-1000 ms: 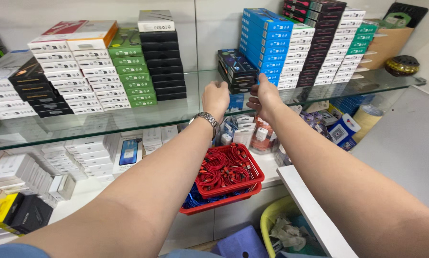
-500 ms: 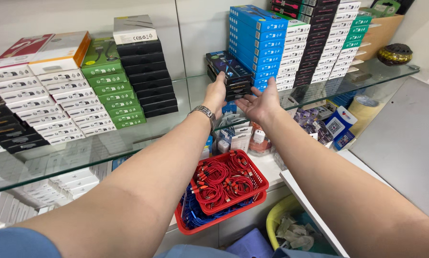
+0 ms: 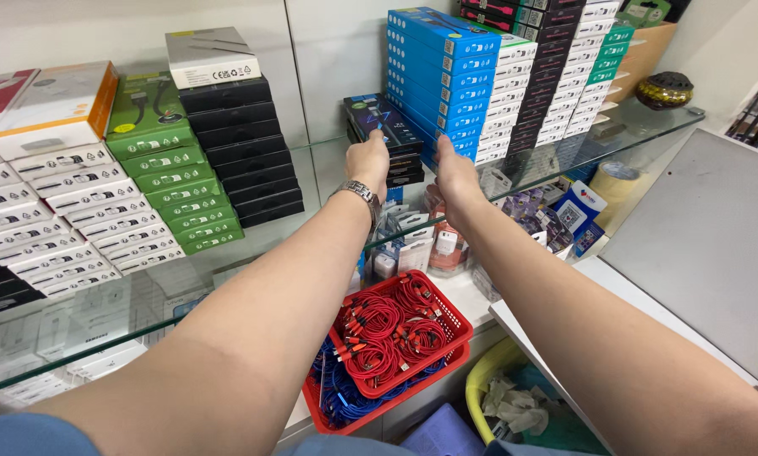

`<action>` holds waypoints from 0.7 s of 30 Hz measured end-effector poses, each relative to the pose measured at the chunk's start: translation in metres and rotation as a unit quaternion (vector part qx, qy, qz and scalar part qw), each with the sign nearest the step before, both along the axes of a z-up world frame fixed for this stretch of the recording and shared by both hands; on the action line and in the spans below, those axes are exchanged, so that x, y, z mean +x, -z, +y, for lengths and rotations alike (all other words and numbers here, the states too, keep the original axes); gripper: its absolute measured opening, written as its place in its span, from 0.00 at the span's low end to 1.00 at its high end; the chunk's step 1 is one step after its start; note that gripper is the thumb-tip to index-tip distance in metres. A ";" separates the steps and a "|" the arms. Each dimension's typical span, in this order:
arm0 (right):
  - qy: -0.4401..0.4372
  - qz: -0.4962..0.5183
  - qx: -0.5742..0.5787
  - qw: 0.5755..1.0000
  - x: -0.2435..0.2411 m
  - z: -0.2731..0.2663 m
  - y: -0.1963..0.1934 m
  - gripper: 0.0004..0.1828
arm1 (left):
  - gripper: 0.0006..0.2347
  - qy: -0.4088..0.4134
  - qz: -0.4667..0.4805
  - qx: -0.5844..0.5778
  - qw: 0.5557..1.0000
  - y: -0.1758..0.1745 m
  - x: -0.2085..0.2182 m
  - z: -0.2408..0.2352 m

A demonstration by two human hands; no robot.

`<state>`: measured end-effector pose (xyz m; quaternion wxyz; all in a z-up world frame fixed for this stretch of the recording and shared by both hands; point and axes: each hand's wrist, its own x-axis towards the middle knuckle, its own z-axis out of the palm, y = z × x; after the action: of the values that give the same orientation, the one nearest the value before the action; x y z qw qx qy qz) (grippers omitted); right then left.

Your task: The person wipes a glass shelf with a maroon cloth, then picks up stacks of small product boxes from a counter, wipes them, and places them back on the shelf. The person handles multiple stacks of different colored boxes throughout the clip.

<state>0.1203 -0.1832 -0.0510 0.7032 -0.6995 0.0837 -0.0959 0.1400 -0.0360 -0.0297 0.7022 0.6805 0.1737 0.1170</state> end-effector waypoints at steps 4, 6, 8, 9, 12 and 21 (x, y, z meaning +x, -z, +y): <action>-0.032 0.073 -0.005 0.997 0.005 0.004 -0.013 0.35 | 0.21 0.010 0.018 -0.047 0.999 0.000 0.004 -0.007; -0.061 0.116 -0.004 0.991 0.002 0.004 -0.017 0.34 | 0.21 0.009 0.030 -0.028 0.999 0.002 0.006 -0.011; -0.080 0.106 -0.011 0.991 0.000 0.006 -0.021 0.36 | 0.21 0.019 0.024 -0.049 0.998 0.004 0.011 -0.009; -0.090 0.101 -0.015 0.991 -0.001 0.006 -0.023 0.38 | 0.21 0.025 0.021 -0.059 0.998 0.006 0.014 -0.007; -0.131 0.138 -0.039 0.981 -0.003 0.002 -0.026 0.43 | 0.19 0.023 0.010 -0.087 0.996 0.016 0.027 0.003; -0.134 0.093 -0.050 0.985 0.011 0.017 -0.019 0.20 | 0.19 0.095 -0.012 -0.078 0.992 0.020 0.009 0.012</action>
<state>0.1317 -0.1666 -0.0324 0.6630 -0.7446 0.0495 0.0604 0.1486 -0.0240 -0.0492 0.7629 0.6359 0.1083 0.0446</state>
